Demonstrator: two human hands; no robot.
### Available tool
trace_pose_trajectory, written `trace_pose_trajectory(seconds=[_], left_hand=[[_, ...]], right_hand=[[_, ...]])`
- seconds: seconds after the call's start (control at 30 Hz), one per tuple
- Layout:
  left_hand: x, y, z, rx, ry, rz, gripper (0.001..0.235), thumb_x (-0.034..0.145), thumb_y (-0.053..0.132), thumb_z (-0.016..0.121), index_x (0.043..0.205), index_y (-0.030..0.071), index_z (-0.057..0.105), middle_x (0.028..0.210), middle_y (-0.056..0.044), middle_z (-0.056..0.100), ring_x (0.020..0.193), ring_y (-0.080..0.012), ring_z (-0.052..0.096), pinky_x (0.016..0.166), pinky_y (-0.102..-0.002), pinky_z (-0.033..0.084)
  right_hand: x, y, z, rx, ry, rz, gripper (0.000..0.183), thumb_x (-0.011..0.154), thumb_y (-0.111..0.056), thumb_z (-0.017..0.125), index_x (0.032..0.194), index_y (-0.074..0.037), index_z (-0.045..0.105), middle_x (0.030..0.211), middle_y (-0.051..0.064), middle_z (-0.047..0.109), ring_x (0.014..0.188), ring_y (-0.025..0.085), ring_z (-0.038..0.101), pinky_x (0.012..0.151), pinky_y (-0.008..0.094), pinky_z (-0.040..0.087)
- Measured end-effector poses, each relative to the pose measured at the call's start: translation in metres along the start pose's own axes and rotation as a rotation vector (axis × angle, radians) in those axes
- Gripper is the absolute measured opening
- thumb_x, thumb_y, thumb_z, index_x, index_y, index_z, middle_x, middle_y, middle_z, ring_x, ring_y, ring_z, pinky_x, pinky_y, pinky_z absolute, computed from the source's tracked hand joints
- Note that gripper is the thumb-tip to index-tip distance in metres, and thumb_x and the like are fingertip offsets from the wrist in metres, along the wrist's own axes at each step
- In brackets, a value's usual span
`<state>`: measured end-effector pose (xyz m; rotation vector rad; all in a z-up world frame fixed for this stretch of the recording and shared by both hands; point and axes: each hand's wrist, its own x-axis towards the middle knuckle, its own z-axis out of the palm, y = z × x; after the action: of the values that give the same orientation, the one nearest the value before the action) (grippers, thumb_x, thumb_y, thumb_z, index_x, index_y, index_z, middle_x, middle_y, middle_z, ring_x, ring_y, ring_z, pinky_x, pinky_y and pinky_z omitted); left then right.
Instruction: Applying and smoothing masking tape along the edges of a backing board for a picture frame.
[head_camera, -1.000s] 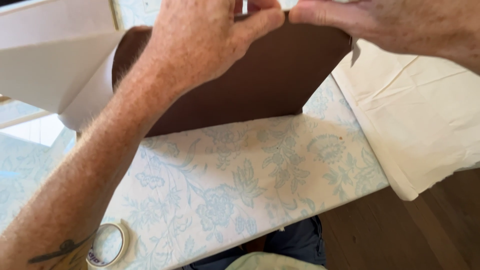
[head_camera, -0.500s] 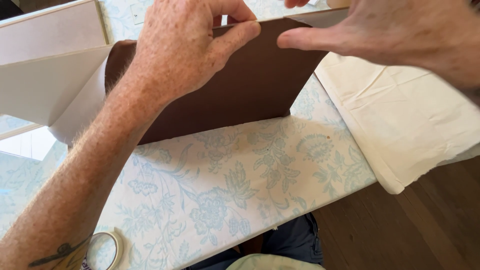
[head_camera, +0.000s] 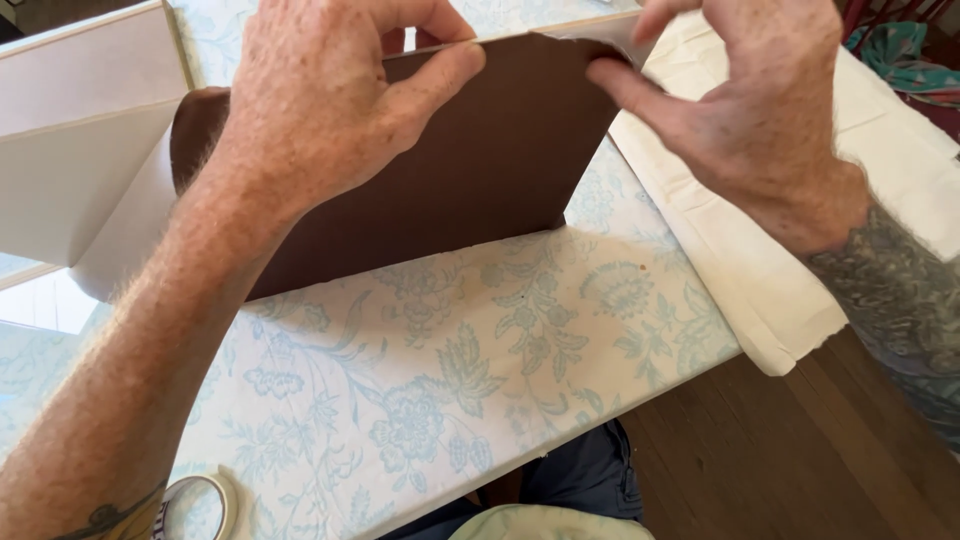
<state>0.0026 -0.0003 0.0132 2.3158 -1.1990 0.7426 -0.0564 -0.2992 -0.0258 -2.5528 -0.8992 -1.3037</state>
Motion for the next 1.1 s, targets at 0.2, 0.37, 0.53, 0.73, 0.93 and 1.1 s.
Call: trace_pose_trajectory(seconds=[0.2, 0.37, 0.53, 0.73, 0.93, 1.1], left_hand=[[0.0, 0.004, -0.004, -0.019, -0.016, -0.028, 0.011, 0.104, 0.022, 0.075, 0.094, 0.019, 0.078, 0.09, 0.006, 0.072, 0.075, -0.013, 0.06, 0.064, -0.035, 0.045], [0.002, 0.008, -0.01, -0.037, -0.045, -0.034, 0.012, 0.102, 0.018, 0.072, 0.093, 0.017, 0.078, 0.089, 0.005, 0.072, 0.08, -0.0155, 0.061, 0.069, -0.037, 0.047], [0.003, 0.015, -0.017, -0.058, -0.099, -0.028, 0.01, 0.104, 0.014, 0.073, 0.097, 0.01, 0.078, 0.089, -0.002, 0.072, 0.08, -0.0174, 0.063, 0.073, -0.038, 0.051], [0.015, 0.025, 0.011, 0.095, 0.064, 0.114, 0.04, 0.101, 0.035, 0.094, 0.114, 0.009, 0.067, 0.095, -0.002, 0.073, 0.085, -0.0157, 0.068, 0.077, -0.037, 0.051], [0.035, 0.023, 0.026, -0.155, -0.022, -0.101, 0.02, 0.1, 0.029, 0.084, 0.093, 0.014, 0.073, 0.087, 0.004, 0.076, 0.07, -0.0049, 0.068, 0.064, -0.022, 0.058], [0.032, 0.024, 0.017, -0.235, -0.039, -0.107, 0.021, 0.102, 0.027, 0.083, 0.094, 0.012, 0.07, 0.09, 0.005, 0.074, 0.071, -0.0083, 0.064, 0.062, -0.026, 0.053]], right_hand=[[0.0, 0.003, 0.003, 0.471, 0.018, 0.189, 0.021, 0.119, 0.015, 0.088, 0.111, 0.012, 0.069, 0.115, 0.027, 0.073, 0.112, 0.036, 0.075, 0.1, 0.044, 0.066], [0.0, 0.007, 0.008, 0.708, 0.072, 0.316, 0.019, 0.12, 0.02, 0.081, 0.11, 0.013, 0.066, 0.117, 0.028, 0.072, 0.114, 0.034, 0.075, 0.102, 0.039, 0.067], [-0.001, 0.012, 0.012, 0.678, 0.081, 0.379, 0.023, 0.121, 0.015, 0.085, 0.107, 0.006, 0.069, 0.112, 0.019, 0.074, 0.11, 0.027, 0.077, 0.098, 0.033, 0.066], [0.001, 0.018, 0.015, 0.731, 0.051, 0.363, 0.015, 0.121, 0.009, 0.081, 0.12, 0.007, 0.066, 0.121, 0.019, 0.072, 0.115, 0.027, 0.075, 0.104, 0.035, 0.067], [0.0, 0.022, 0.014, 0.739, 0.018, 0.43, 0.02, 0.119, 0.003, 0.084, 0.116, 0.002, 0.064, 0.117, 0.014, 0.072, 0.11, 0.022, 0.074, 0.099, 0.032, 0.067], [0.003, 0.03, 0.009, 0.66, -0.082, 0.458, 0.023, 0.119, -0.007, 0.087, 0.115, -0.001, 0.066, 0.115, 0.01, 0.071, 0.105, 0.02, 0.074, 0.092, 0.029, 0.066]])
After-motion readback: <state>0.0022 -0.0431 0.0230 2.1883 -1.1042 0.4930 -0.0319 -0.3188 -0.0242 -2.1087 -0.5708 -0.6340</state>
